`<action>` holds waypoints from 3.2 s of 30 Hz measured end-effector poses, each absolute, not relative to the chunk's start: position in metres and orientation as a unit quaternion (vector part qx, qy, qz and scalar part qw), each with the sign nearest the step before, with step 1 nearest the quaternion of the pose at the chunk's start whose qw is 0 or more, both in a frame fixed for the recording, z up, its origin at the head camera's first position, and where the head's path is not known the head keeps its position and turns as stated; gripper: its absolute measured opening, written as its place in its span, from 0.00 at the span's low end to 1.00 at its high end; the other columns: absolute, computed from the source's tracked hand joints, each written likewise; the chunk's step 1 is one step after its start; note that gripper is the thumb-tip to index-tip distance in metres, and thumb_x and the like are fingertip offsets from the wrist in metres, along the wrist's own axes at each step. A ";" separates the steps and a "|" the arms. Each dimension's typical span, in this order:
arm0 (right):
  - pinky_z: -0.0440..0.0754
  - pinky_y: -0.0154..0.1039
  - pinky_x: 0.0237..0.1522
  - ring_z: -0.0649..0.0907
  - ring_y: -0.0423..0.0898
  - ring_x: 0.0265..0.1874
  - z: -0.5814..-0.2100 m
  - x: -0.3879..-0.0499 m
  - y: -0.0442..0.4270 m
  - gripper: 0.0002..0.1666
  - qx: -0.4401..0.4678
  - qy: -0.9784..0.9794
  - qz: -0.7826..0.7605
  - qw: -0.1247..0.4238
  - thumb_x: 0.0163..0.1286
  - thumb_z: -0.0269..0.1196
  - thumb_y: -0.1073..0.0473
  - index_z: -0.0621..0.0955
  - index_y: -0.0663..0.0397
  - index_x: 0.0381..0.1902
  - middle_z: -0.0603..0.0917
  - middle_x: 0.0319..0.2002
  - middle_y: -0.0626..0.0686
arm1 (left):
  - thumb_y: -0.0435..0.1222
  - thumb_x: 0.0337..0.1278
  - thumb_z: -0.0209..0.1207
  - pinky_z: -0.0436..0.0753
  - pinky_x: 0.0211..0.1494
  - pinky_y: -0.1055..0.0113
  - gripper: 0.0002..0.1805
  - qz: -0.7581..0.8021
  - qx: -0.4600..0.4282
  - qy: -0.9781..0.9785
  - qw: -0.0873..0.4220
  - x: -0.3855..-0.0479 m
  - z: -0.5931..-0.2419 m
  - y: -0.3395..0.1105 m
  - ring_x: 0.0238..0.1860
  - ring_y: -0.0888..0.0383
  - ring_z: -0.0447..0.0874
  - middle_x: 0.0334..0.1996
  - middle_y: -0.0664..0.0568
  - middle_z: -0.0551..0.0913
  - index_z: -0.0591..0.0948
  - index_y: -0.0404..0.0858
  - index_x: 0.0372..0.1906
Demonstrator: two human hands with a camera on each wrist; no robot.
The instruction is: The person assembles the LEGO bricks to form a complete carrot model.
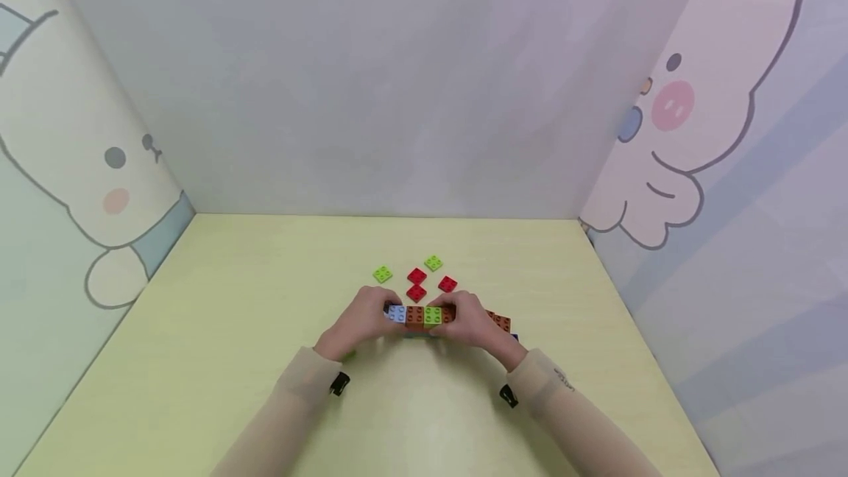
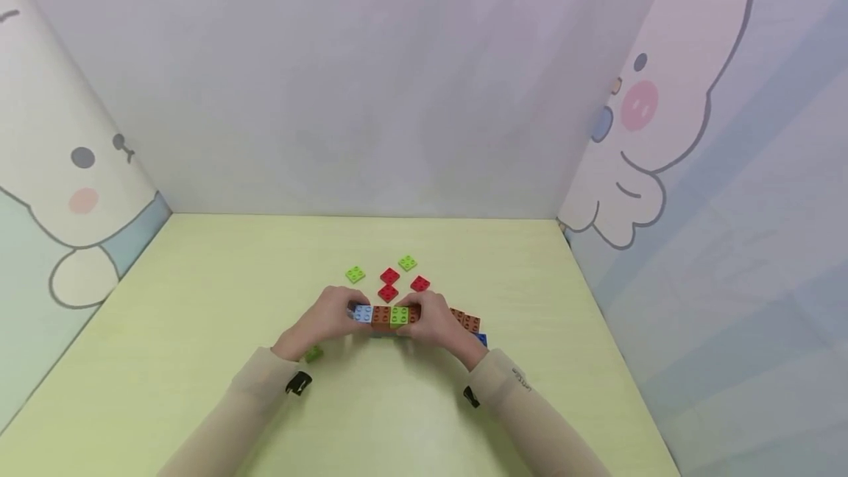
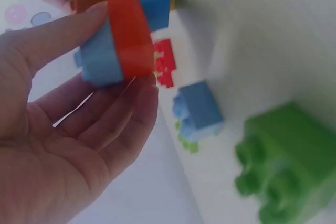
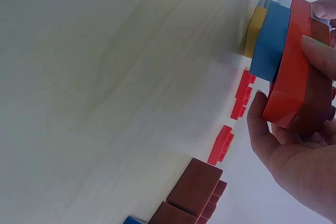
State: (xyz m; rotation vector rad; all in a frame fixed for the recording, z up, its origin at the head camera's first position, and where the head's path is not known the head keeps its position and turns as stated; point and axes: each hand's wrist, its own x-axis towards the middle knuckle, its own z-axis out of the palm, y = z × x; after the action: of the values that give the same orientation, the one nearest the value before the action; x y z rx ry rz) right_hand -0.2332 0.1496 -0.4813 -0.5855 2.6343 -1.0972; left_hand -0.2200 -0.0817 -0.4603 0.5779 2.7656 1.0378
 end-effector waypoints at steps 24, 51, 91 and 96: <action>0.74 0.44 0.45 0.75 0.45 0.42 -0.482 -0.233 0.149 0.21 -0.191 0.905 -0.365 0.110 0.51 0.75 0.55 0.85 0.47 0.45 0.79 0.42 0.45 | 0.32 0.43 0.72 0.68 0.60 0.50 0.32 0.263 0.148 0.950 0.082 -0.239 -0.461 -0.111 0.59 0.44 0.70 0.56 0.45 0.77 0.77 0.35 0.59; 0.75 0.43 0.45 0.76 0.44 0.42 -0.481 -0.232 0.148 0.20 -0.192 0.898 -0.379 0.112 0.51 0.75 0.56 0.85 0.48 0.43 0.81 0.42 0.45 | 0.27 0.48 0.65 0.74 0.55 0.54 0.20 0.285 0.157 0.944 0.059 -0.239 -0.471 -0.105 0.53 0.48 0.76 0.48 0.44 0.81 0.82 0.33 0.51; 0.76 0.41 0.45 0.76 0.43 0.41 -0.480 -0.232 0.147 0.19 -0.193 0.900 -0.375 0.113 0.51 0.75 0.56 0.85 0.47 0.43 0.80 0.41 0.43 | 0.31 0.50 0.67 0.78 0.41 0.63 0.17 0.313 0.263 0.912 0.039 -0.216 -0.434 -0.074 0.39 0.56 0.76 0.40 0.49 0.83 0.84 0.33 0.48; 0.76 0.41 0.44 0.76 0.43 0.40 -0.479 -0.231 0.148 0.19 -0.196 0.899 -0.375 0.109 0.51 0.75 0.57 0.85 0.48 0.42 0.80 0.40 0.44 | 0.32 0.50 0.68 0.78 0.42 0.62 0.18 0.306 0.263 0.914 0.035 -0.215 -0.437 -0.072 0.40 0.55 0.78 0.41 0.48 0.83 0.84 0.33 0.48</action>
State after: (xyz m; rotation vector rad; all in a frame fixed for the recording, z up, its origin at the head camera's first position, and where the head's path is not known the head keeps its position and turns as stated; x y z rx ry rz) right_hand -0.2311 0.1477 -0.4790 -0.5771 2.6454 -1.1034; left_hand -0.2154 -0.0719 -0.4370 0.8077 2.8098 0.9411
